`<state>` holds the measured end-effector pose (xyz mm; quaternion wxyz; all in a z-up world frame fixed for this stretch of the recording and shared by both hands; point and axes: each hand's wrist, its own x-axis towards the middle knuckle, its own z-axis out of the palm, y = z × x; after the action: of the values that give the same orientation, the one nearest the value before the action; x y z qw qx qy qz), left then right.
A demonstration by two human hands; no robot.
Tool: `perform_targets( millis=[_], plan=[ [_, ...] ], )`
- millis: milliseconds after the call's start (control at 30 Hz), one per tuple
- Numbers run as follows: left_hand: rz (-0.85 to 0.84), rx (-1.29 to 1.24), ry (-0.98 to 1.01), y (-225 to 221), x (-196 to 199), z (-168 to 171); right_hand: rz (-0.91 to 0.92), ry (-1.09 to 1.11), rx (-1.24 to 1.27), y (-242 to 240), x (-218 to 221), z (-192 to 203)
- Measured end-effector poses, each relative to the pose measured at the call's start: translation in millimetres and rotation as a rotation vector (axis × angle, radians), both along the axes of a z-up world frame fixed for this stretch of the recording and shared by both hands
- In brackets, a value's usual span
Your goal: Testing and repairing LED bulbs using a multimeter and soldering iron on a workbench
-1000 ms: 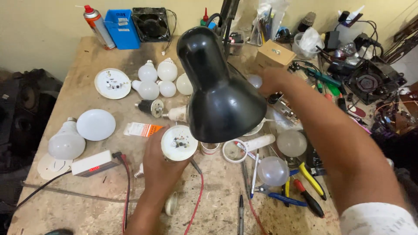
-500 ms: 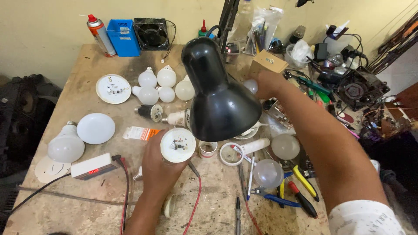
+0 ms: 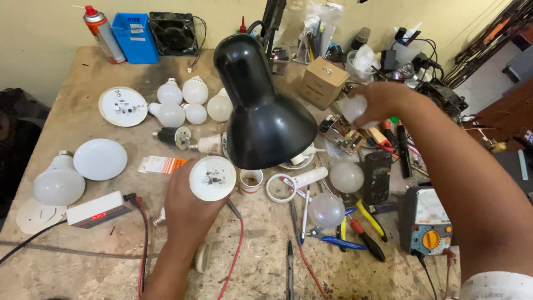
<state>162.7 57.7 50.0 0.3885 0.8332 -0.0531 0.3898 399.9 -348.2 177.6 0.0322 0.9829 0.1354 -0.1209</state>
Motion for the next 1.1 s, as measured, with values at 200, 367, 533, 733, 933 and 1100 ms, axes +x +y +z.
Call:
perform_targets(
  millis=[200, 367, 533, 733, 933, 1100],
  plan=[
    [-0.050, 0.002, -0.011, -3.0, -1.2, 5.4, -0.033, -0.013, -0.255, -19.0, -0.2, -24.6],
    [-0.068, -0.032, -0.051, -2.1, 4.3, -3.3, -0.109, 0.001, -0.113, -21.1, 12.3, -37.1],
    [-0.043, 0.012, -0.073, 2.2, 6.5, -6.2, -0.074, 0.058, -0.201, -21.6, 30.9, -58.0],
    [-0.121, -0.070, -0.041, 11.6, -2.2, 11.6, -0.019, 0.072, -0.179, -5.2, 9.2, -39.7],
    [-0.289, -0.074, 0.055, 17.7, -15.0, 22.0, 0.007, -0.253, 0.163, 86.0, -125.3, -12.1],
    [-0.463, 0.038, 0.106, 11.3, -23.6, 33.0, 0.134, -0.029, 0.634, 180.3, -250.3, -5.3]
  ],
)
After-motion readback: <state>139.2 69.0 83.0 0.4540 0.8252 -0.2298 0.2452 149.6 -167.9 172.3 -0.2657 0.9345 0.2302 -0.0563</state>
